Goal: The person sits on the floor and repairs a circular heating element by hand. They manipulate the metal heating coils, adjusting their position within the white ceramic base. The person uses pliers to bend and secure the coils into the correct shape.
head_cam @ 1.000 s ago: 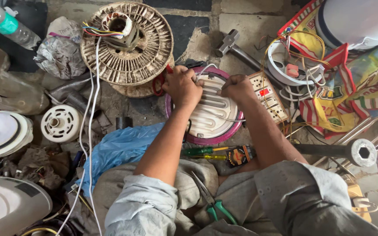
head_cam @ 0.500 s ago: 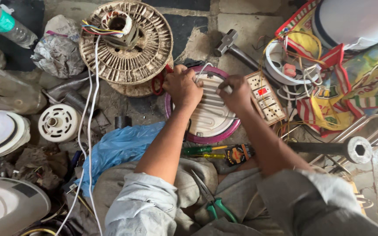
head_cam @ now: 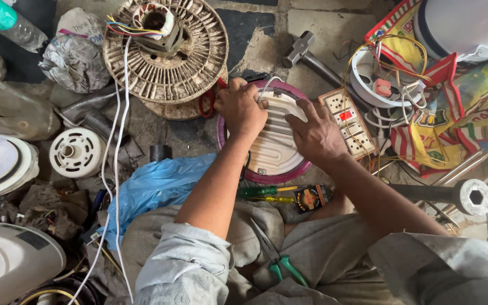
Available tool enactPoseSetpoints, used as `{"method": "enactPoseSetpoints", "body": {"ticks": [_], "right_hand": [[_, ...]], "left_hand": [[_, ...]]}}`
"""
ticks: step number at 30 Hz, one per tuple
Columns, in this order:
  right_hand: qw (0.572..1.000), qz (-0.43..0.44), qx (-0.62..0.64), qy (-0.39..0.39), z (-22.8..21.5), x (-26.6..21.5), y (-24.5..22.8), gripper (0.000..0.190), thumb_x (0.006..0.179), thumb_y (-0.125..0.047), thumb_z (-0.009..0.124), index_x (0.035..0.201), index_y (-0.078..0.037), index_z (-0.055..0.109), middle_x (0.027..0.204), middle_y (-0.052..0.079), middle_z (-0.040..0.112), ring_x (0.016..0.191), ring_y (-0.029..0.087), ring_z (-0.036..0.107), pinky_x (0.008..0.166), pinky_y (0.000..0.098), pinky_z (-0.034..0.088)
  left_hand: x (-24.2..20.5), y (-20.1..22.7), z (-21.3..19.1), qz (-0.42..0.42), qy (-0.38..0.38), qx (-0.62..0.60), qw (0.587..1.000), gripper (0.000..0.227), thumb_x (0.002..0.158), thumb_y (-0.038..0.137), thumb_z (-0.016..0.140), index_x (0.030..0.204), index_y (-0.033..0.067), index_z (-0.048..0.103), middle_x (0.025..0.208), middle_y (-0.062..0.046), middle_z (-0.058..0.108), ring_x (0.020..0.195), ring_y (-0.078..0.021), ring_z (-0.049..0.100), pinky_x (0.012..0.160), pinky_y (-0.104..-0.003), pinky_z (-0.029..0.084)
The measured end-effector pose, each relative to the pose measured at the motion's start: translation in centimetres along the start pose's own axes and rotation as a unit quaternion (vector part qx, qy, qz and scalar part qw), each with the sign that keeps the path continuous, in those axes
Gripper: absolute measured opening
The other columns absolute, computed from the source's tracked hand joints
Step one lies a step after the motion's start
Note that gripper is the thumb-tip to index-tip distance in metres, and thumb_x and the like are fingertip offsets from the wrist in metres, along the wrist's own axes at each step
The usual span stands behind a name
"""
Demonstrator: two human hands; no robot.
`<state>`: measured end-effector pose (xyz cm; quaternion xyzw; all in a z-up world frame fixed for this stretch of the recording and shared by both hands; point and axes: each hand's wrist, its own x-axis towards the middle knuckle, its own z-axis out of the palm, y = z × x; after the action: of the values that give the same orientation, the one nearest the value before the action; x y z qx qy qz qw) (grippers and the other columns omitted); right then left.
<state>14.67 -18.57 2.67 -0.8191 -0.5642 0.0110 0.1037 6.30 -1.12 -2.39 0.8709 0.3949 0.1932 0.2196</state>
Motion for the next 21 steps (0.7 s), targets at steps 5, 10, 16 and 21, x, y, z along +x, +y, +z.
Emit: {"method": "enactPoseSetpoints", "body": {"ticks": [5,10,16,21], "right_hand": [[0.997,-0.019,-0.048,-0.062,-0.5,0.9,0.3,0.045,0.087,-0.016,0.063,0.131,-0.02,0.069,0.135,0.017,0.052,0.126,0.04,0.05,0.103,0.0523,0.048],[0.996,-0.076,-0.033,0.016,-0.2,0.5,0.5,0.042,0.082,-0.012,0.066,0.124,-0.015,0.072,0.13,0.015,0.058,0.121,0.039,0.054,0.102,0.0499,0.05],[0.991,-0.099,0.023,0.086,1.0,-0.6,1.7,0.039,0.082,-0.009,0.066,0.12,-0.012,0.074,0.127,0.016,0.064,0.121,0.038,0.057,0.106,0.048,0.05],[0.989,-0.03,0.11,0.09,1.1,2.6,2.5,0.031,0.098,-0.011,0.062,0.128,-0.011,0.071,0.129,0.016,0.064,0.122,0.034,0.061,0.105,0.0429,0.051]], "left_hand": [[0.0,-0.3,0.5,-0.006,0.023,-0.021,1.0,0.025,0.071,0.028,0.086,0.079,0.0145,0.067,0.118,-0.002,0.054,0.112,-0.0314,0.05,0.089,-0.056,0.036],[0.4,-0.5,1.1,-0.037,0.025,-0.031,0.999,0.026,0.071,0.031,0.088,0.077,0.0167,0.068,0.115,0.001,0.057,0.112,-0.0315,0.051,0.09,-0.057,0.037],[1.4,-2.3,0.6,-0.046,-0.027,-0.063,0.997,0.029,0.072,0.032,0.089,0.081,0.017,0.067,0.113,0.002,0.063,0.113,-0.0305,0.056,0.091,-0.056,0.041],[1.4,-2.1,0.2,-0.026,-0.035,-0.028,0.999,0.029,0.075,0.033,0.087,0.093,0.0159,0.073,0.119,-0.001,0.062,0.114,-0.0311,0.057,0.093,-0.055,0.042]]}}
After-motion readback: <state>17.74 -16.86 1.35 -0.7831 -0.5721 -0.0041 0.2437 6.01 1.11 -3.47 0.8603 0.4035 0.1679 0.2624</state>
